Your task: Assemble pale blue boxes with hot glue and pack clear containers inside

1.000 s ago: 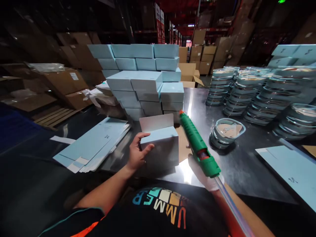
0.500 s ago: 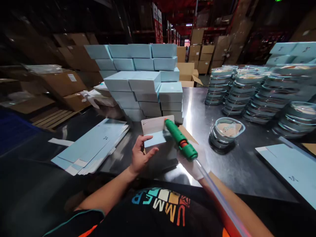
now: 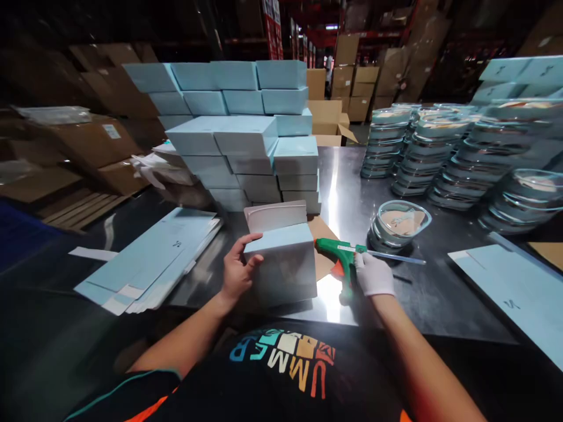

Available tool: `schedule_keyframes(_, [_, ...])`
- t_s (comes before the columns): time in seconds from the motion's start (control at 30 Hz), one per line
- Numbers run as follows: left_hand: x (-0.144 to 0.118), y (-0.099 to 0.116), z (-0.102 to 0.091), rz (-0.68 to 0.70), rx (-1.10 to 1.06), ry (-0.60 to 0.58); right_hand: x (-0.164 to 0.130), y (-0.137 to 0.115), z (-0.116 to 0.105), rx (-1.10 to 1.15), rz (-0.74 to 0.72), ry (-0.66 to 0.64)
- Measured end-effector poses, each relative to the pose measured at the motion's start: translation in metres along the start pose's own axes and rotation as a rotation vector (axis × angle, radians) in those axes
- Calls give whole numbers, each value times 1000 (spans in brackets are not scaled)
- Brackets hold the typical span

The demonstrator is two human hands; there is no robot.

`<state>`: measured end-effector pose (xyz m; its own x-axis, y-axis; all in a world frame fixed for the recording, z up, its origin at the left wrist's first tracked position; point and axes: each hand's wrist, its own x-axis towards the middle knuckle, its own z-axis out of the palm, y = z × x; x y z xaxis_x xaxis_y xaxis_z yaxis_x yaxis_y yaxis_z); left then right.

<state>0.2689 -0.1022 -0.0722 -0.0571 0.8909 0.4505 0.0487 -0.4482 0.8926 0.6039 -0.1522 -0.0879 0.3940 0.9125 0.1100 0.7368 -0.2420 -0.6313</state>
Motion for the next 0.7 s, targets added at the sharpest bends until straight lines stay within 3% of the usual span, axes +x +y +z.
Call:
schedule_keyframes(0.1, [-1,1,4,30,7,-36,-9,-32,3,378,-84,23])
schedule_keyframes(0.17, [-2,0,7,66,-7,-74,-13,-63,13,682,-175,-72])
schedule_keyframes(0.23, [-3,-3,9,112,-7,-111,-14,-88,25,813,-238,-174])
schedule_keyframes(0.3, [-3,-9,8,158,7,-152,-13,-101,33,788,-283,-212])
schedule_keyframes(0.4, [-1,-20,7,242,2,-177,-7,-93,37,724,-430,-214])
schedule_keyframes(0.53, [8,-30,7,353,-185,-85,-4,-71,34,642,-786,-161])
schedule_keyframes(0.6, [14,-29,4,431,-190,-155,-8,-67,30,596,-909,-156])
schedule_keyframes(0.7, [22,-23,-3,535,-105,-345,-16,-70,22,557,-949,-222])
